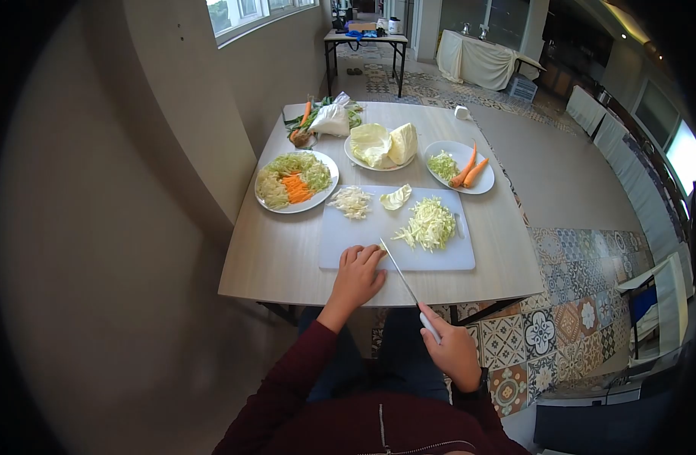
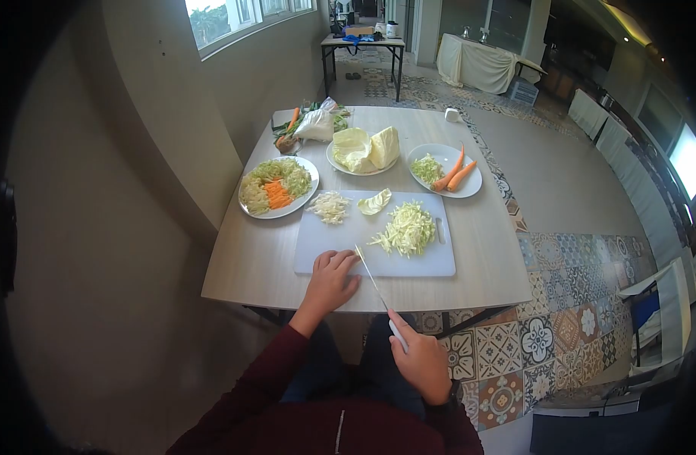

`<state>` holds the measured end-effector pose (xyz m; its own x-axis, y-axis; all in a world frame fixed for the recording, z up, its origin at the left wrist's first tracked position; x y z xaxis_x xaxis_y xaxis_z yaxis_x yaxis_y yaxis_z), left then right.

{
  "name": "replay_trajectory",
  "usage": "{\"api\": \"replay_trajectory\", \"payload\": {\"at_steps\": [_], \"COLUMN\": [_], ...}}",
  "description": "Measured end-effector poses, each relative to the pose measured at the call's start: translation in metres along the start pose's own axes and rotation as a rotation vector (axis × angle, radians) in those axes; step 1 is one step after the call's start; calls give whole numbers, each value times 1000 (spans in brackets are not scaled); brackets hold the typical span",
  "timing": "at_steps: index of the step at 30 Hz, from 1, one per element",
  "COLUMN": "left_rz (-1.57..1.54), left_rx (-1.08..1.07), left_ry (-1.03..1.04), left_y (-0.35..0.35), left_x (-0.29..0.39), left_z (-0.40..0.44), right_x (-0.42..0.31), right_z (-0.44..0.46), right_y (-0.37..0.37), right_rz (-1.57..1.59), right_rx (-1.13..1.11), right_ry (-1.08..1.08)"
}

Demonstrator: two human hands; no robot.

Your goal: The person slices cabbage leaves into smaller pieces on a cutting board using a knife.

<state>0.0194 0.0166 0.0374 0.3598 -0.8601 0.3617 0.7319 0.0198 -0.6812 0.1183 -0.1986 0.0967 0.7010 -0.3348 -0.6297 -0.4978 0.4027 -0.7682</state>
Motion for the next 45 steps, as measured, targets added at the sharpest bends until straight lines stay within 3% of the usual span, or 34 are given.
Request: {"api": "replay_trajectory", "payload": {"at_steps": [24,33,45], "left_rz": [-10,-5,-22], "left_rx": [-10,9,-21], "left_ry": [-9,7,-24], "left_y": [0,-2,1], "left_x": [0,1,-2], "left_z": [1,1,0], "right_x": [-1,1,-14], "right_z": [-14,14,17], "right_y": [-4,20,18], "right_rz": [-21,75,-84], "right_rx": [-109,-48,-79], "right_ry": [54,25,19]}}
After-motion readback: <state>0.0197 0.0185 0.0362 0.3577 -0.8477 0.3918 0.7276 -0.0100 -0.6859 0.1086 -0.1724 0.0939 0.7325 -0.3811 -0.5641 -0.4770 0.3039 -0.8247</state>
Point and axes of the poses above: each hand's wrist, its own z-axis towards the middle knuckle, its own y-axis out of the palm, x = y × z, the point moved 5 cm from there along z, towards the middle knuckle, and after that the axes turned 7 degrees about x, right-handed, at the moved point
